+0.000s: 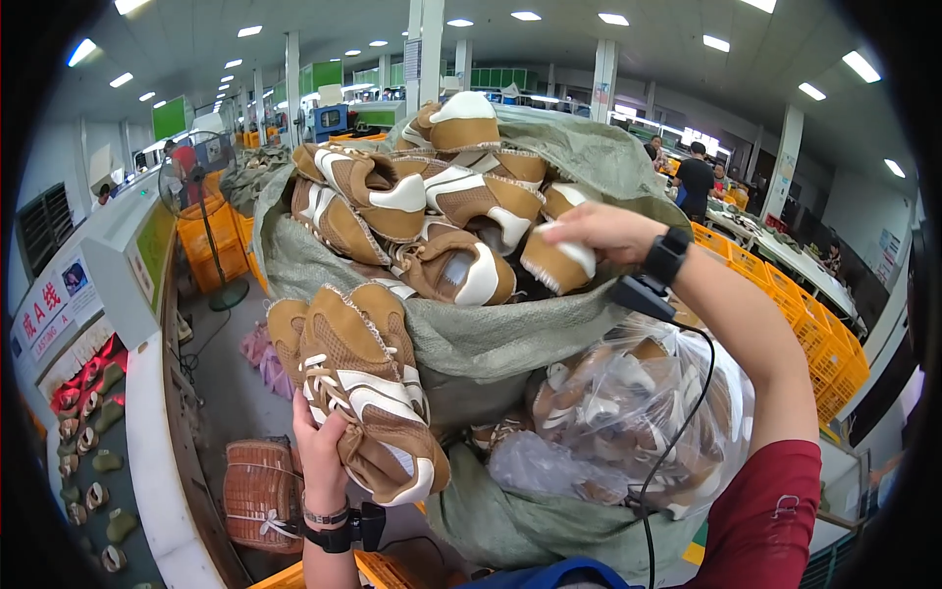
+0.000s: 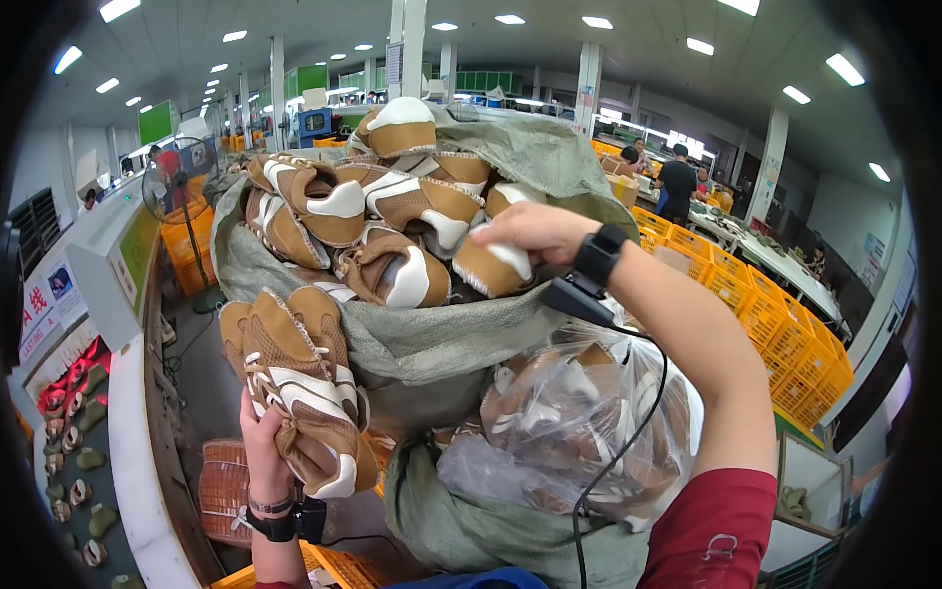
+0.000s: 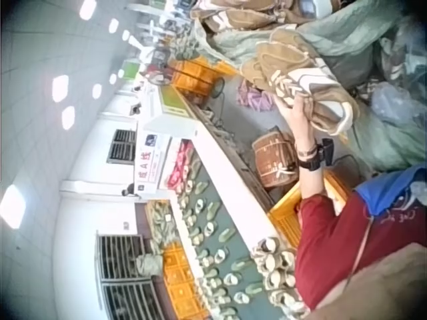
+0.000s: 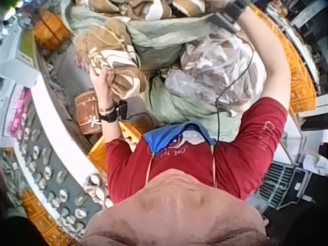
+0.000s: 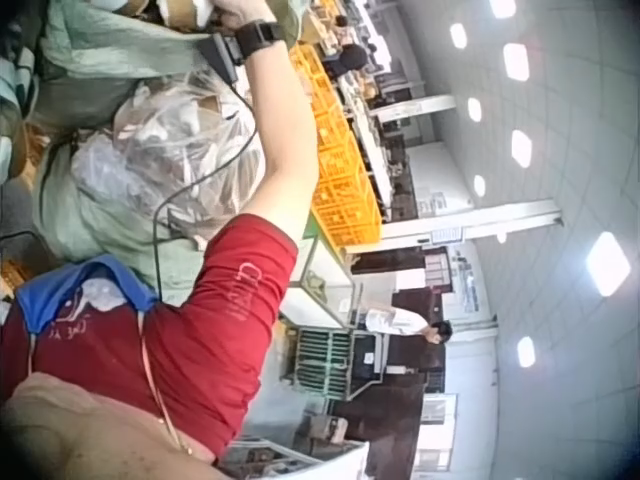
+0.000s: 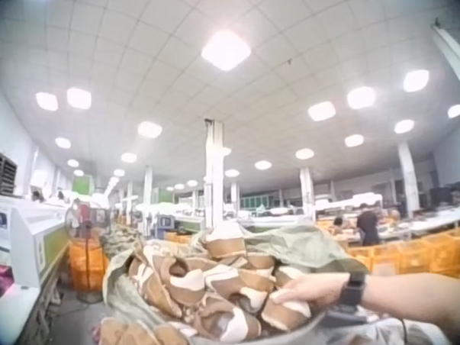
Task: Organizing and preparing shoes and shoe lasts on a manufacturing production line.
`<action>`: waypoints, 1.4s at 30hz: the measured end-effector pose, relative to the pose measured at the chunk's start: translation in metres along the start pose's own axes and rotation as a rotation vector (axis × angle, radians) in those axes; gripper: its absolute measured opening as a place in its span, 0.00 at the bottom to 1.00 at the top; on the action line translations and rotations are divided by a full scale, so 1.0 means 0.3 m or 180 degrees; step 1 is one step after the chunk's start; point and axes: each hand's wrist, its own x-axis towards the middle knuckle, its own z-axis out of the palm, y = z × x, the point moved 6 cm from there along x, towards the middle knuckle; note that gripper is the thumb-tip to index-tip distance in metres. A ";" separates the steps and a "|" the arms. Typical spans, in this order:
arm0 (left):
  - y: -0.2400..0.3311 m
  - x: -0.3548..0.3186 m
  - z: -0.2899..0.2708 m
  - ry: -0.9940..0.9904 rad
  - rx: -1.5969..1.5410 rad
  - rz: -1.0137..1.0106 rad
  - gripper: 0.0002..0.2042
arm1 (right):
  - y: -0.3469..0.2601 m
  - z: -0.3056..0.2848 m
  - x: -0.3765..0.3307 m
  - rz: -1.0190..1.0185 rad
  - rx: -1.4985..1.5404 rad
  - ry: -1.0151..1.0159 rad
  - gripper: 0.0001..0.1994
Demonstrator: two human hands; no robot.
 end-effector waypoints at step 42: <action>0.340 -2.590 0.490 0.5737 0.1290 0.1741 0.34 | 0.299 1.497 -2.014 -0.5262 0.1550 -0.6350 0.13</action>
